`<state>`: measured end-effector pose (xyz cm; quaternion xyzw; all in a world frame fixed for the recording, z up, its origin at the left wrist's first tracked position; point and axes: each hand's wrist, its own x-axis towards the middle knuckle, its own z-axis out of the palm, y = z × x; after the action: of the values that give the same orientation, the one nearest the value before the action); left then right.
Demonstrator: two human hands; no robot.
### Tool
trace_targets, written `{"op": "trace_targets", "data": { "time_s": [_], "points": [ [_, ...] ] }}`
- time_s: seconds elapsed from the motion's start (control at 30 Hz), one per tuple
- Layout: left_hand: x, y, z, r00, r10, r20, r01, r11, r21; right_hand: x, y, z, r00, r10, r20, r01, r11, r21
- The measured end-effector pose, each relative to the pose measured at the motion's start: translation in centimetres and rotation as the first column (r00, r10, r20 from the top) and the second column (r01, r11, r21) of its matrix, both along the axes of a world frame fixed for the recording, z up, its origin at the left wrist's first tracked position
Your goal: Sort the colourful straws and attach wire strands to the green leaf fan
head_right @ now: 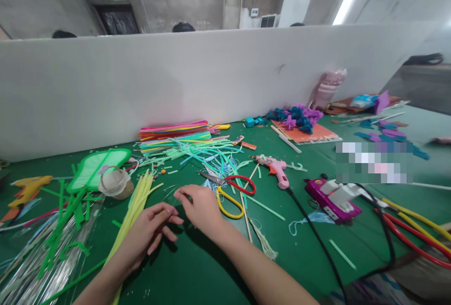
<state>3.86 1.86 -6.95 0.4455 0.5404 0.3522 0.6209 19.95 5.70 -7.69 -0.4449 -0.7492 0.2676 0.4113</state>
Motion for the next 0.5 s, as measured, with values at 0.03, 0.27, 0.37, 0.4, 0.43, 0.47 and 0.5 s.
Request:
{"op": "trace_targets", "data": {
  "time_s": [0.03,0.27,0.37,0.4,0.43,0.47,0.5],
  "points": [
    [-0.02,-0.02,-0.02,1.000,0.004,0.000,-0.004,1.000,-0.009,0.04,0.02,-0.14,1.000,0.007,0.016,-0.008,0.999,0.036],
    [0.00,-0.07,-0.05,1.000,0.015,-0.012,-0.016,1.000,-0.017,-0.32,0.11,-0.39,0.997,0.017,-0.071,-0.021,0.998,-0.058],
    [0.07,-0.05,-0.09,1.000,0.008,-0.017,-0.008,1.000,-0.018,-0.49,-0.10,-0.27,0.995,0.037,-0.096,-0.048,0.992,-0.120],
    [0.08,-0.06,-0.12,1.000,0.008,-0.021,-0.009,1.000,-0.019,-0.53,-0.23,-0.26,0.996,0.039,-0.080,-0.047,0.994,-0.102],
    [0.08,-0.08,-0.16,1.000,0.007,-0.026,-0.008,1.000,-0.016,-0.57,-0.37,-0.27,0.997,0.040,-0.061,-0.045,0.996,-0.075],
    [0.08,-0.10,-0.20,0.999,0.006,-0.034,-0.007,1.000,-0.009,-0.61,-0.49,-0.28,0.998,0.042,-0.046,-0.044,0.998,-0.049],
    [0.07,-0.12,-0.25,0.999,0.004,-0.044,-0.004,1.000,0.004,-0.68,-0.59,-0.28,0.998,0.041,-0.044,-0.042,0.999,-0.033]
  ]
}}
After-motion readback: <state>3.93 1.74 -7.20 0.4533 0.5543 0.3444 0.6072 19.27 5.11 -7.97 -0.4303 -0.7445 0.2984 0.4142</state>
